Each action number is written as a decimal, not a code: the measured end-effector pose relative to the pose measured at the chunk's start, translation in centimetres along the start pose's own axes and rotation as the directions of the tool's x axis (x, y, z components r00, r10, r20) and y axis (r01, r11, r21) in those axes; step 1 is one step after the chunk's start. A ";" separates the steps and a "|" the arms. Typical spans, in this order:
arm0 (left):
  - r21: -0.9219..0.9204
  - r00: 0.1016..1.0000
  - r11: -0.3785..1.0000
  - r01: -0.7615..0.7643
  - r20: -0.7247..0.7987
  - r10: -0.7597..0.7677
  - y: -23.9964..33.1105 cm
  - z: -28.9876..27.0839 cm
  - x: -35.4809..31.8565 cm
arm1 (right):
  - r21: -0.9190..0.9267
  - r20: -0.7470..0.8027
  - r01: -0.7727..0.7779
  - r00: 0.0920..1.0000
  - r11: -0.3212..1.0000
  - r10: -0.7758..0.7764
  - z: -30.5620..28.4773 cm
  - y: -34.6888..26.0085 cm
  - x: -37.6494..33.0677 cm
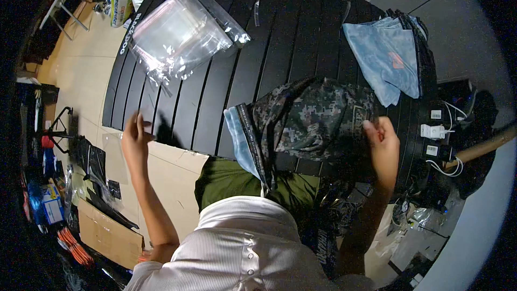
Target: Trimming loose threads from textile products using thread snips and folding them for packaging.
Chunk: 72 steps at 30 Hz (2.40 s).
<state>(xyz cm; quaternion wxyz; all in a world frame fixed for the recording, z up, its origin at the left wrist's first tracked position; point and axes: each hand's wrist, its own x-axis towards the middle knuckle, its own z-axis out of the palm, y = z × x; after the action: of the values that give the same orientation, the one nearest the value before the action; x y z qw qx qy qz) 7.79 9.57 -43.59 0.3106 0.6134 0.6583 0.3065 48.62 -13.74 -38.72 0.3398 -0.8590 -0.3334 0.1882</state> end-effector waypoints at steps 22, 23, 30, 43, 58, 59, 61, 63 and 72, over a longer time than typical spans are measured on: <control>-0.667 0.826 0.585 0.461 0.564 -0.007 6.6 4.0 -5.8 | 0.505 -0.106 -0.120 0.974 0.855 0.200 -3.1 4.6 -0.4; -0.639 0.818 0.612 0.467 0.575 -0.023 6.8 3.6 -4.6 | 0.466 -0.029 -0.191 0.973 0.864 0.231 -3.6 4.6 -0.5; -0.622 0.699 0.382 0.683 0.709 -0.094 2.9 5.3 -2.4 | 0.576 0.175 -0.302 0.953 0.760 0.246 -1.2 6.9 1.6; -0.556 0.619 0.341 0.758 0.778 -0.107 4.9 2.9 -3.3 | 0.347 0.309 -0.372 0.912 0.861 0.269 -1.9 5.5 8.2; -0.386 0.960 0.881 -0.274 -0.059 0.272 8.0 7.0 -4.9 | 0.801 0.169 -0.140 0.986 0.582 0.004 -0.5 1.2 3.2; -0.441 0.938 0.861 -0.254 0.105 0.331 10.0 6.9 -5.5 | 0.810 0.281 -0.224 0.960 0.543 -0.024 -0.7 -0.6 2.3; -0.547 0.787 0.734 -0.402 0.203 0.583 13.0 8.2 -5.9 | 0.644 0.390 -0.326 0.918 0.692 0.070 -1.1 -2.6 1.0; -0.708 0.644 0.585 -0.395 0.240 0.726 15.8 9.8 -6.4 | 0.673 0.452 -0.315 0.891 0.669 -0.035 -0.2 -5.0 0.3; -0.693 0.322 0.706 0.147 0.708 0.628 19.2 12.9 -7.7 | 0.650 0.496 -0.189 0.839 0.736 -0.222 -0.4 -7.1 -1.0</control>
<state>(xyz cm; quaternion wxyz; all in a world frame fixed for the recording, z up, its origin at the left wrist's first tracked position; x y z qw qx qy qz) 30.20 3.37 -36.29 0.7587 0.6224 0.1041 0.1617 44.96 -10.78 -33.26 0.5209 -0.5826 -0.3318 0.5283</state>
